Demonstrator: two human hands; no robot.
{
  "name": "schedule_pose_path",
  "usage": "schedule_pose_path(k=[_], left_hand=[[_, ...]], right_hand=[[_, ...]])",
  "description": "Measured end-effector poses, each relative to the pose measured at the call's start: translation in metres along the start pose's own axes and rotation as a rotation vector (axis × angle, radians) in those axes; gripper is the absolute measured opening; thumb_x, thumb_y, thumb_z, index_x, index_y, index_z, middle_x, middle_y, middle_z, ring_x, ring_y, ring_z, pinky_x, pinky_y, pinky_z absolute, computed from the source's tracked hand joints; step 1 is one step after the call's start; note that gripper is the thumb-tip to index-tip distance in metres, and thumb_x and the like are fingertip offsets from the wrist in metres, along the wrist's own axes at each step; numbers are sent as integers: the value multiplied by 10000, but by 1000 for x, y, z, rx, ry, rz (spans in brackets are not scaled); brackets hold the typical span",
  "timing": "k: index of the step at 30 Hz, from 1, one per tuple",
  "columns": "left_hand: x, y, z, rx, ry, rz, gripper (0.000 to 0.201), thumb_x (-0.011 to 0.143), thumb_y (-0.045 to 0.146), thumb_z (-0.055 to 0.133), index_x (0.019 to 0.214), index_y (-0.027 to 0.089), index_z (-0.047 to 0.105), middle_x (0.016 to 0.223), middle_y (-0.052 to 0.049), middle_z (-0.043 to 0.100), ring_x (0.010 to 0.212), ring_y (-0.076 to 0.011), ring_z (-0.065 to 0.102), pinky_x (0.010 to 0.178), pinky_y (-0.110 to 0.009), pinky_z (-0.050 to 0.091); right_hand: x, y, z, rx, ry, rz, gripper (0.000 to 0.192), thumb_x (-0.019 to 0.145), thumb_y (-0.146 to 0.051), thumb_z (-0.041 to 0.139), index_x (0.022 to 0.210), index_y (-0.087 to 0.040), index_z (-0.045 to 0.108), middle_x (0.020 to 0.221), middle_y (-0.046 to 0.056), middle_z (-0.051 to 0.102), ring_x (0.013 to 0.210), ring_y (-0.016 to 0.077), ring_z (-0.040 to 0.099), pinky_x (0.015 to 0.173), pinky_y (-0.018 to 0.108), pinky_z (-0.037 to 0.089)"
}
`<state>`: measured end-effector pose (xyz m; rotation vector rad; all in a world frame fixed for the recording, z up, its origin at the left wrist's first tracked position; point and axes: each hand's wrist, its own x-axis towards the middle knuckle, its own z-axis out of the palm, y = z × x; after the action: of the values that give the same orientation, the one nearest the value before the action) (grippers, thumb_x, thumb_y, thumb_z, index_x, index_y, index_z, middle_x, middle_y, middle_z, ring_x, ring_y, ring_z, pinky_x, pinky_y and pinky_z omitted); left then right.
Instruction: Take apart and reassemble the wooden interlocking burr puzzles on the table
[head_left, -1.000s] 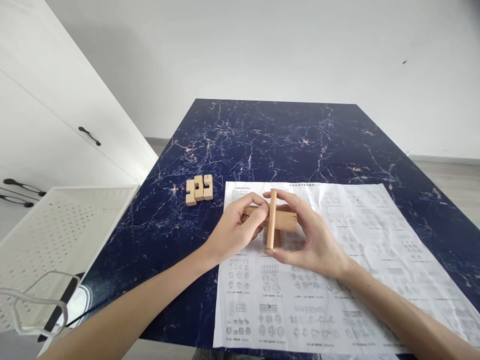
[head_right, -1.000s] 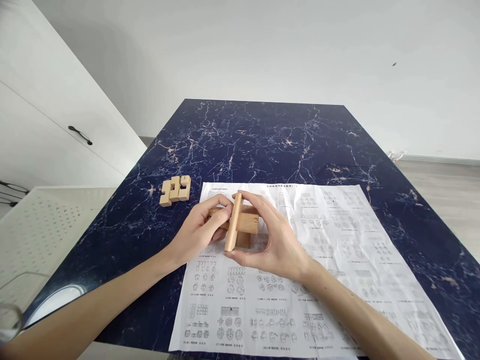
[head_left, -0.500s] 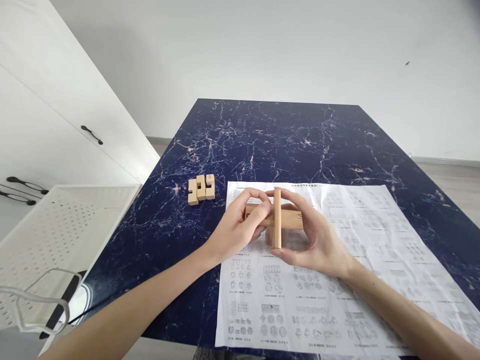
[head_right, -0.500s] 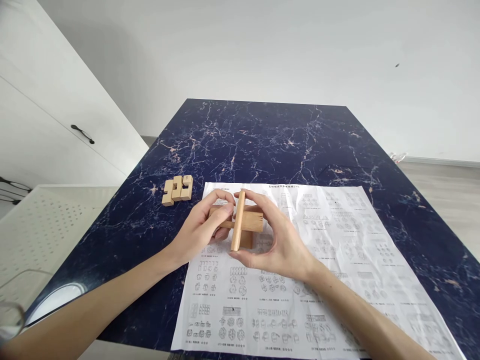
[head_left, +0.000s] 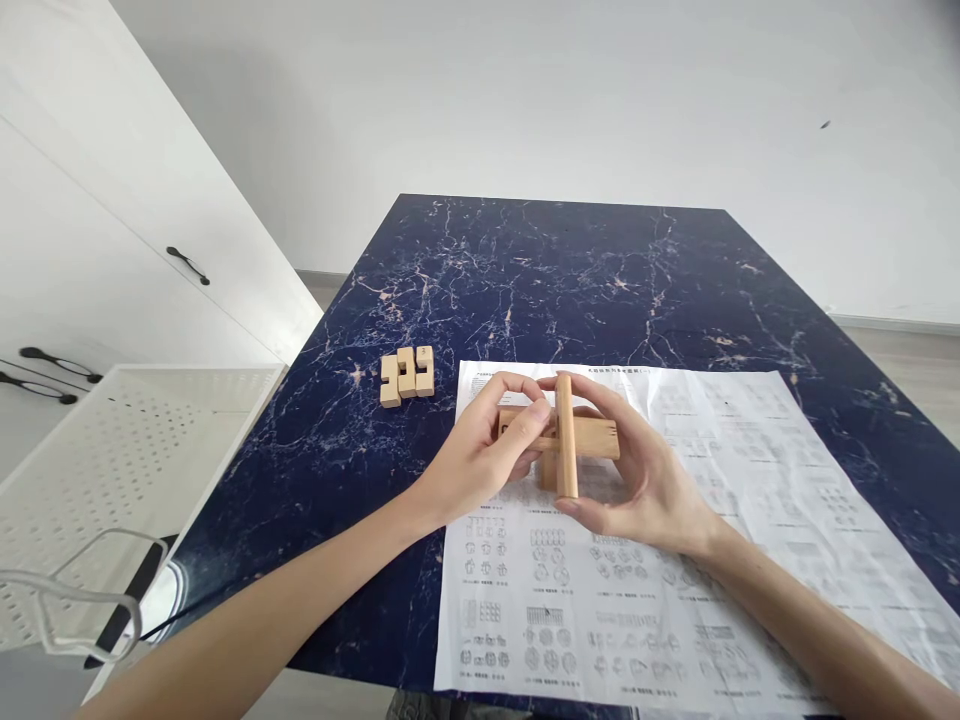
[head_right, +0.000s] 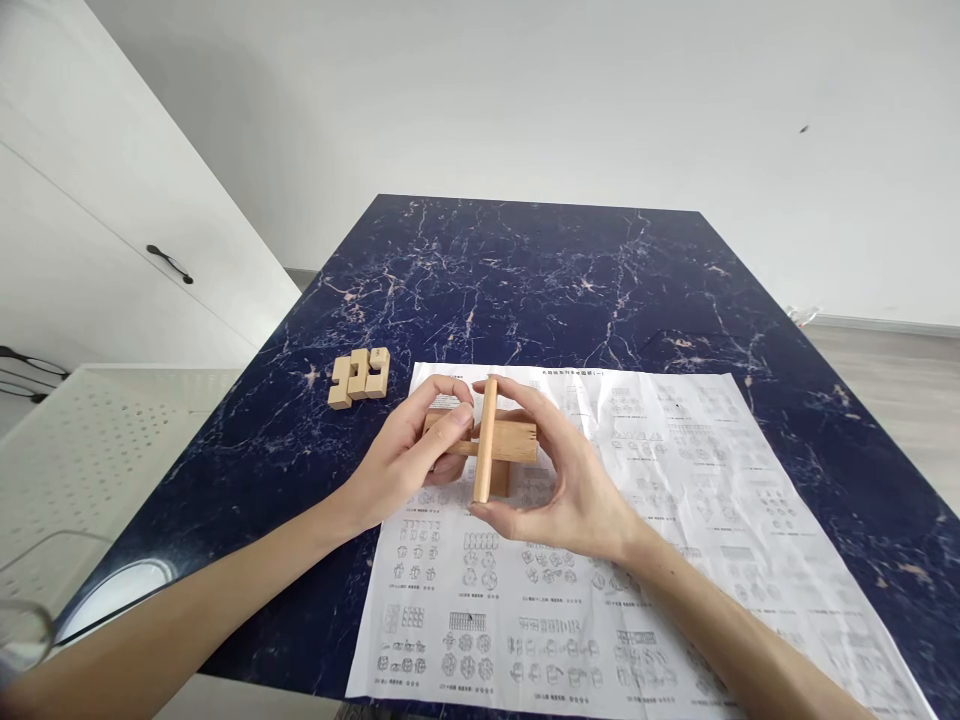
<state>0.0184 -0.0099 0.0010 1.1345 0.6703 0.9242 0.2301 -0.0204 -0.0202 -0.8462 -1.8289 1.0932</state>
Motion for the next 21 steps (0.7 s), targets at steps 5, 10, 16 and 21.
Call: schedule_pose_path(k=[5, 10, 16, 21], left_hand=[[0, 1, 1, 5, 0, 2, 286, 1036, 479, 663, 1044, 232, 520, 594, 116, 375, 470, -63, 275, 439, -186, 236], [1, 1, 1, 0, -9, 20, 269, 1044, 460, 655, 1047, 227, 520, 602, 118, 386, 468, -58, 278, 442, -187, 242], [2, 1, 2, 25, 13, 41, 251, 1050, 443, 645, 1057, 229, 514, 575, 124, 394, 464, -64, 298, 450, -191, 265], [3, 1, 2, 56, 135, 68, 303, 1027, 502, 657, 1080, 239, 516, 570, 122, 385, 476, -74, 307, 454, -195, 263]], right_hand=[[0, -2, 0, -5, -3, 3, 913, 842, -325, 882, 1619, -406, 411, 1612, 83, 525, 1319, 374, 647, 1052, 565, 609], [0, -2, 0, 1, -1, 7, 919, 841, -304, 882, 1622, -392, 407, 1608, 93, 524, 1317, 375, 645, 1042, 565, 617], [0, 1, 0, -14, -12, 7, 942, 853, -339, 886, 1641, -396, 373, 1618, 90, 510, 1355, 376, 616, 1090, 576, 584], [0, 3, -2, -130, -42, -16, 1094, 854, -426, 890, 1701, -427, 198, 1686, 86, 404, 1468, 391, 511, 1184, 614, 493]])
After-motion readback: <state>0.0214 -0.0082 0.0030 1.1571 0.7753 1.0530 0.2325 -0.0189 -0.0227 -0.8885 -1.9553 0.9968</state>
